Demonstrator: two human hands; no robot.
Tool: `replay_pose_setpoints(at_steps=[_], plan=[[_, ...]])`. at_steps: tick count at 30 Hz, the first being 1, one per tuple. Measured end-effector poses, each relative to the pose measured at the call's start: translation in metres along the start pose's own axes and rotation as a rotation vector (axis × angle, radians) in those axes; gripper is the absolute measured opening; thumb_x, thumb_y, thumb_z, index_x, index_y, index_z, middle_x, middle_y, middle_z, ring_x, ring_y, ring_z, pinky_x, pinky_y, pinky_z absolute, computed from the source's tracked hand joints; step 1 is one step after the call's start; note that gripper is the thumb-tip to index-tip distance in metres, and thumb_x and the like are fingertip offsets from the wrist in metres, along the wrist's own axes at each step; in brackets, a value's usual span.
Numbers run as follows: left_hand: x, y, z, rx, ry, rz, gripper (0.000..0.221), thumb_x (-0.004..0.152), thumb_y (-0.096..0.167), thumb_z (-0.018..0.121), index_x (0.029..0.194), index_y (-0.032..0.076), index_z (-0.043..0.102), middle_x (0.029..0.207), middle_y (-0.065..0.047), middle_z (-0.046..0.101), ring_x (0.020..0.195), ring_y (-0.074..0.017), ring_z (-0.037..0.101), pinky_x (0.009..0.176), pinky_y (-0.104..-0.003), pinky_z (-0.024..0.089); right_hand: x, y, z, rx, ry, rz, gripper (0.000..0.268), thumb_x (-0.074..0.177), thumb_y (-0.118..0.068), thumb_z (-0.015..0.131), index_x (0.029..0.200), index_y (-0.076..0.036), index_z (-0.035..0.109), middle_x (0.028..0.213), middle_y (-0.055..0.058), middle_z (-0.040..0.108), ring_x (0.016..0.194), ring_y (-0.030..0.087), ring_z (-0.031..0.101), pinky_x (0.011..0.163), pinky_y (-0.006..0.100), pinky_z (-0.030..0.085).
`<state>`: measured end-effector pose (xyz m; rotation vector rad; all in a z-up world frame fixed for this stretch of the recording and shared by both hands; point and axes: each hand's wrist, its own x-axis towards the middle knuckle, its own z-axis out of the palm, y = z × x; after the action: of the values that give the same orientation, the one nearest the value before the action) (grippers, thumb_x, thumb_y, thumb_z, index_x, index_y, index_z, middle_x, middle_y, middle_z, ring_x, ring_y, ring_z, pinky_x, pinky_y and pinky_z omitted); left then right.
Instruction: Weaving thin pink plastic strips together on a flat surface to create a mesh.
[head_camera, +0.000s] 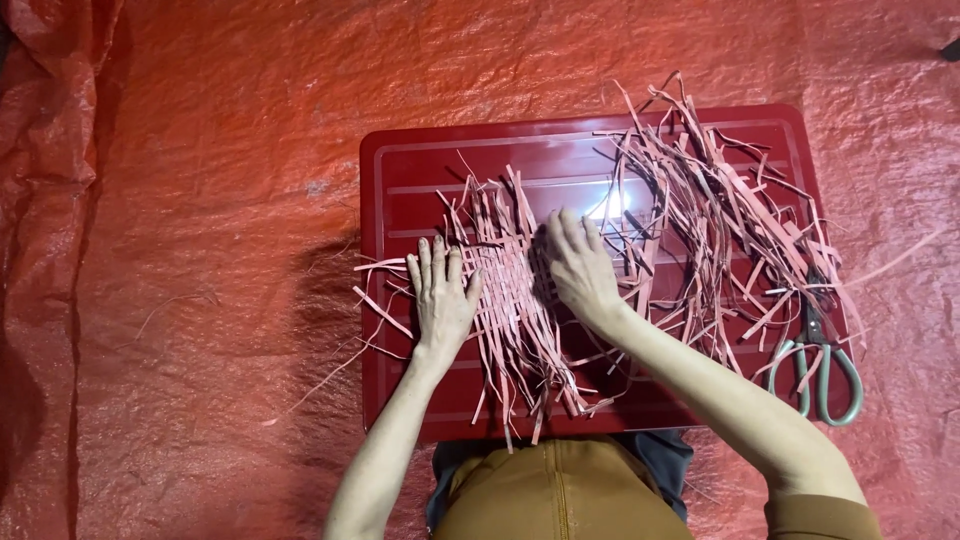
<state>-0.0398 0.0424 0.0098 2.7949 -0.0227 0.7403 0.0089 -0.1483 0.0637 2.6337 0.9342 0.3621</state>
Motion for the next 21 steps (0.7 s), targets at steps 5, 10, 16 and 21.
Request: replay_pose_setpoints(at_steps=[5,10,16,21], plan=[[0.001,0.001,-0.007,-0.091,-0.049,-0.046,0.039,0.078,0.032,0.056,0.104,0.003,0.054,0.114,-0.021,0.049,0.116,-0.0363,0.039,0.099,-0.049,0.022,-0.008,-0.007,0.056,0.09,0.068,-0.003,0.032,0.069,-0.014,0.048,0.098,-0.003,0.057,0.113,0.015,0.042,0.097,0.024,0.042,0.073,0.033,0.035],[0.016,0.011,-0.024,-0.198,-0.164,-0.131,0.042,0.075,0.028,0.059,0.108,0.002,0.051,0.115,-0.022,0.048,0.114,-0.0382,0.039,0.098,-0.049,0.024,-0.003,-0.004,0.057,0.197,0.194,0.062,0.029,0.072,-0.012,0.046,0.098,-0.005,0.058,0.109,0.015,0.046,0.084,0.023,0.048,0.061,0.03,0.038],[0.034,0.063,-0.021,-0.158,0.068,0.116,0.021,0.076,0.012,0.057,0.095,0.004,0.058,0.101,-0.019,0.053,0.105,-0.0357,0.046,0.086,-0.046,0.038,-0.005,0.001,0.052,0.253,0.154,0.042,0.029,0.074,-0.017,0.045,0.1,-0.009,0.055,0.107,0.013,0.045,0.085,0.023,0.048,0.064,0.03,0.037],[0.018,0.067,0.022,-0.063,-0.097,0.181,0.037,0.079,0.017,0.046,0.115,0.006,0.049,0.112,-0.015,0.048,0.105,-0.0272,0.045,0.094,-0.038,0.033,-0.008,0.006,0.04,0.293,0.161,0.057,0.028,0.077,-0.015,0.042,0.102,-0.01,0.054,0.105,0.013,0.048,0.087,0.024,0.048,0.07,0.031,0.038]])
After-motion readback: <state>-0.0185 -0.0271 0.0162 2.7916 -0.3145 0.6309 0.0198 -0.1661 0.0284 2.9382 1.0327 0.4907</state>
